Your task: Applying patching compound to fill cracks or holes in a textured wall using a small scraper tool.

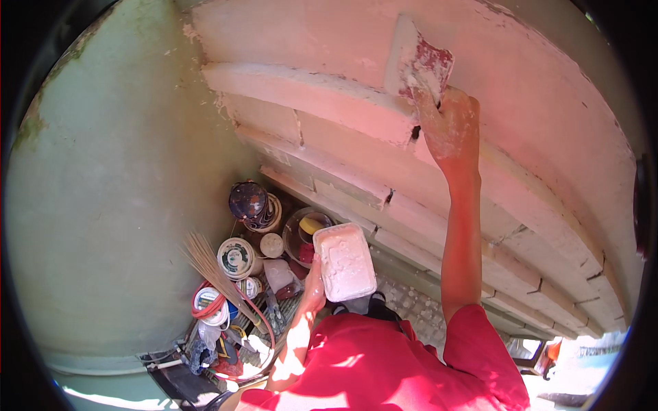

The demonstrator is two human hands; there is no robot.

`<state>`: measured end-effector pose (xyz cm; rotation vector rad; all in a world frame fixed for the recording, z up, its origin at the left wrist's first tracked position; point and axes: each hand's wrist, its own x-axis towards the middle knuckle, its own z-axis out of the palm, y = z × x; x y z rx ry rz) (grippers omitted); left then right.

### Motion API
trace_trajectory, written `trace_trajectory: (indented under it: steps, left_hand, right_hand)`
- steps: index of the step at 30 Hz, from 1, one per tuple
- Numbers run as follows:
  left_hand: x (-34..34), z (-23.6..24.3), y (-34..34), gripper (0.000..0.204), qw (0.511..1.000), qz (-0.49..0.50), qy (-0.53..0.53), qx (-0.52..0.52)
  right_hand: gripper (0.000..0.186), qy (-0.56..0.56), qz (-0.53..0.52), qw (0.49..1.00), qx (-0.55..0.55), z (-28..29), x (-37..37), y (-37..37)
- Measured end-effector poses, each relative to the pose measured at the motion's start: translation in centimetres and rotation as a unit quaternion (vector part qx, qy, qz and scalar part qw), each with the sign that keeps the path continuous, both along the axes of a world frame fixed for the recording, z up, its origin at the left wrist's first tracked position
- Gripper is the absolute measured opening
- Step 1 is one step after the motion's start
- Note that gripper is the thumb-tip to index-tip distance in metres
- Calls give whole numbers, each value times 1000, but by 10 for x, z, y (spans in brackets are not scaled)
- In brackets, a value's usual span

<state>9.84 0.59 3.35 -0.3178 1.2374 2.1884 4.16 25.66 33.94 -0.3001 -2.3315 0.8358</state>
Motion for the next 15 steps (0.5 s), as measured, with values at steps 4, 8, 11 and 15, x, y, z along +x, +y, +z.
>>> trace_trajectory:
  steps: [4,8,11,15]
  left_hand:
    - [2,-1,0,70,1000,-15,15,5]
    - [3,4,0,69,1000,-13,14,3]
    - [4,8,1,68,1000,-10,11,9]
    - [1,3,0,67,1000,0,12,17]
  right_hand:
    - [30,304,18,854,422,-20,-72,11]
    - [32,96,32,992,76,7,-99,-18]
    - [34,125,-5,983,136,-10,-93,5]
    - [28,211,-92,907,353,-29,-42,48]
